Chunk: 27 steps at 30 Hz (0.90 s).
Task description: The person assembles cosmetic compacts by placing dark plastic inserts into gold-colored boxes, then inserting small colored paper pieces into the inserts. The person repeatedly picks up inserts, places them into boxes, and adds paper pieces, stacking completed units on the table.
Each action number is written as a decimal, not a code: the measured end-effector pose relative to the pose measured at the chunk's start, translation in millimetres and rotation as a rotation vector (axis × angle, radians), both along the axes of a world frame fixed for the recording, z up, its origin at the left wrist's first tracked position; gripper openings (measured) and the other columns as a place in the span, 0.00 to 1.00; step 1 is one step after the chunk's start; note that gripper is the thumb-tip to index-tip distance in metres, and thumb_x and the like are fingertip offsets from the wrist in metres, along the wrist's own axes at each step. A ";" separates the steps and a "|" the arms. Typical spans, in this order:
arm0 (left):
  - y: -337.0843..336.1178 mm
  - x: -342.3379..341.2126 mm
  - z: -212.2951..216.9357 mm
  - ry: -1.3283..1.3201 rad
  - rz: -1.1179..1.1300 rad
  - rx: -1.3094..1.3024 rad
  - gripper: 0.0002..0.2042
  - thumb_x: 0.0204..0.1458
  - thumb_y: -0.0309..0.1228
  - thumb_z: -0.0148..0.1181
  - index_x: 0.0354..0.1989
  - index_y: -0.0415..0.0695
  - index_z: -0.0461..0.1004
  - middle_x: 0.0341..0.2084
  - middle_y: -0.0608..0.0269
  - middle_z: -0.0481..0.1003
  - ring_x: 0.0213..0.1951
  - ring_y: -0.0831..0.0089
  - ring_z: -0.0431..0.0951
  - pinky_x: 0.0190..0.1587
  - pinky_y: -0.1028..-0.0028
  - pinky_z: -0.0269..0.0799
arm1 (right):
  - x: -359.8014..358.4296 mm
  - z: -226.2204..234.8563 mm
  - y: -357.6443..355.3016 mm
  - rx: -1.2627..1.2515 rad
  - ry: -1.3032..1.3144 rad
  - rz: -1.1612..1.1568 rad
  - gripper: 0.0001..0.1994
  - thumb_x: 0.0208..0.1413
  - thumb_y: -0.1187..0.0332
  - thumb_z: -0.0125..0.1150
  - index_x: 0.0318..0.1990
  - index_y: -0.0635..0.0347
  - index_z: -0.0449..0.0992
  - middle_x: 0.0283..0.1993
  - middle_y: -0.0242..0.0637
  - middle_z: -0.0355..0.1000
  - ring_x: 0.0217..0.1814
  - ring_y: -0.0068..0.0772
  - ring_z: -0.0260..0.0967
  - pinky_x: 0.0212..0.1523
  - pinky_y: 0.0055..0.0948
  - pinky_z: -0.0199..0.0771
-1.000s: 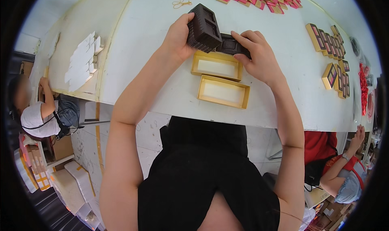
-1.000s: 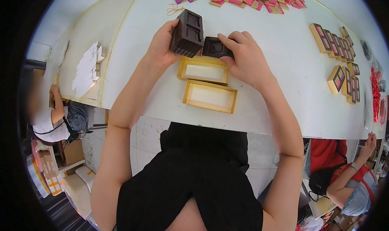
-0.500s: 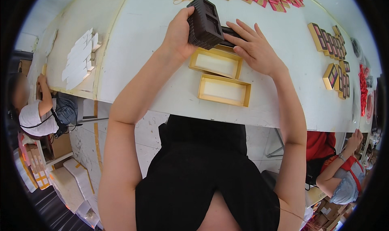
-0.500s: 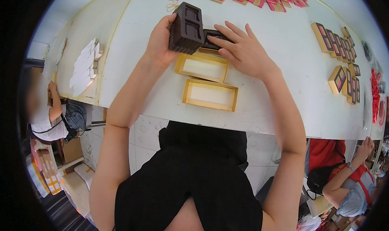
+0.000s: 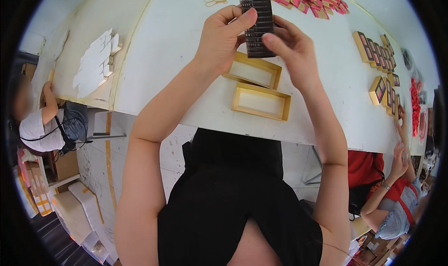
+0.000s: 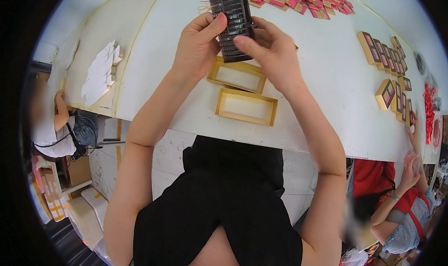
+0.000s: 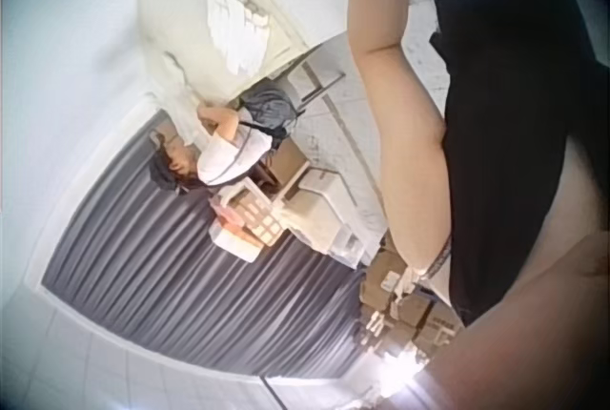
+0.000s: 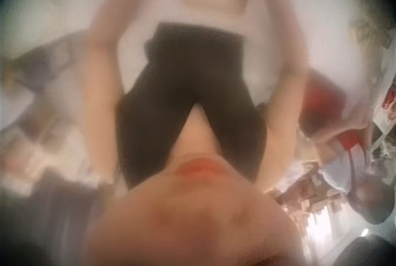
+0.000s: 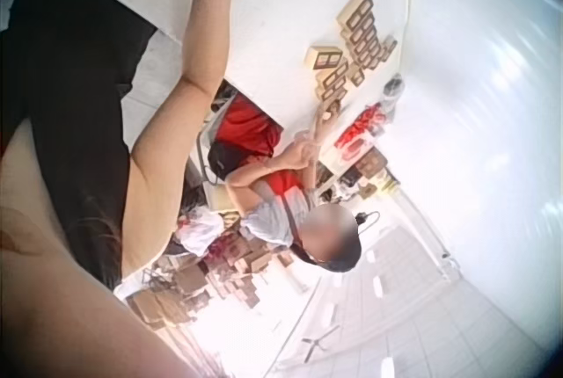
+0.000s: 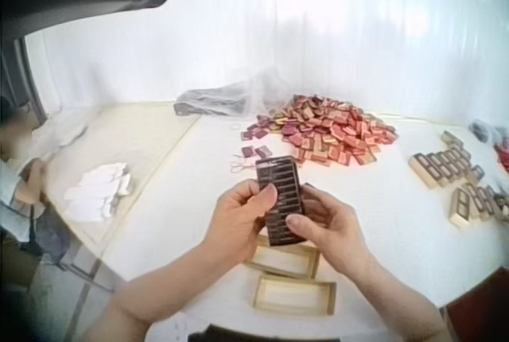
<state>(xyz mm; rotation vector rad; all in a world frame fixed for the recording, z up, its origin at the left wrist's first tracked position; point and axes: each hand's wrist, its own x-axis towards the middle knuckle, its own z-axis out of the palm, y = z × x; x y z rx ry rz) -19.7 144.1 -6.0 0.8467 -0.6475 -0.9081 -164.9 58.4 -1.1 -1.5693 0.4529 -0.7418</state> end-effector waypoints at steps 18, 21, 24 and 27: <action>78.2 -21.0 -17.0 0.551 0.208 0.215 0.23 0.69 0.42 0.29 0.61 0.39 0.62 0.53 0.51 0.70 0.56 0.59 0.70 0.59 0.58 0.67 | -31.8 2.1 20.4 -1.067 0.440 0.066 0.27 0.37 0.74 0.73 0.50 0.56 0.77 0.43 0.36 0.73 0.48 0.39 0.66 0.49 0.33 0.72; 72.6 -25.9 -17.4 0.602 0.279 0.150 0.23 0.69 0.41 0.28 0.61 0.38 0.61 0.54 0.49 0.69 0.57 0.57 0.69 0.60 0.58 0.67 | -27.5 0.7 23.1 -0.978 0.449 0.037 0.26 0.36 0.78 0.72 0.49 0.57 0.76 0.44 0.36 0.73 0.48 0.42 0.66 0.50 0.34 0.72; 73.2 -17.1 -24.2 0.544 0.319 0.135 0.23 0.69 0.41 0.27 0.62 0.39 0.60 0.55 0.48 0.68 0.59 0.55 0.68 0.61 0.52 0.66 | -27.5 7.5 22.6 -0.962 0.474 0.007 0.26 0.36 0.79 0.70 0.48 0.56 0.75 0.45 0.35 0.72 0.49 0.43 0.65 0.49 0.35 0.72; 75.5 -6.6 -17.3 0.560 0.371 0.139 0.23 0.68 0.41 0.26 0.63 0.40 0.59 0.56 0.48 0.67 0.59 0.55 0.68 0.62 0.47 0.64 | -32.2 12.4 18.1 -0.988 0.476 -0.009 0.25 0.36 0.79 0.70 0.48 0.55 0.75 0.44 0.34 0.71 0.49 0.42 0.66 0.46 0.35 0.74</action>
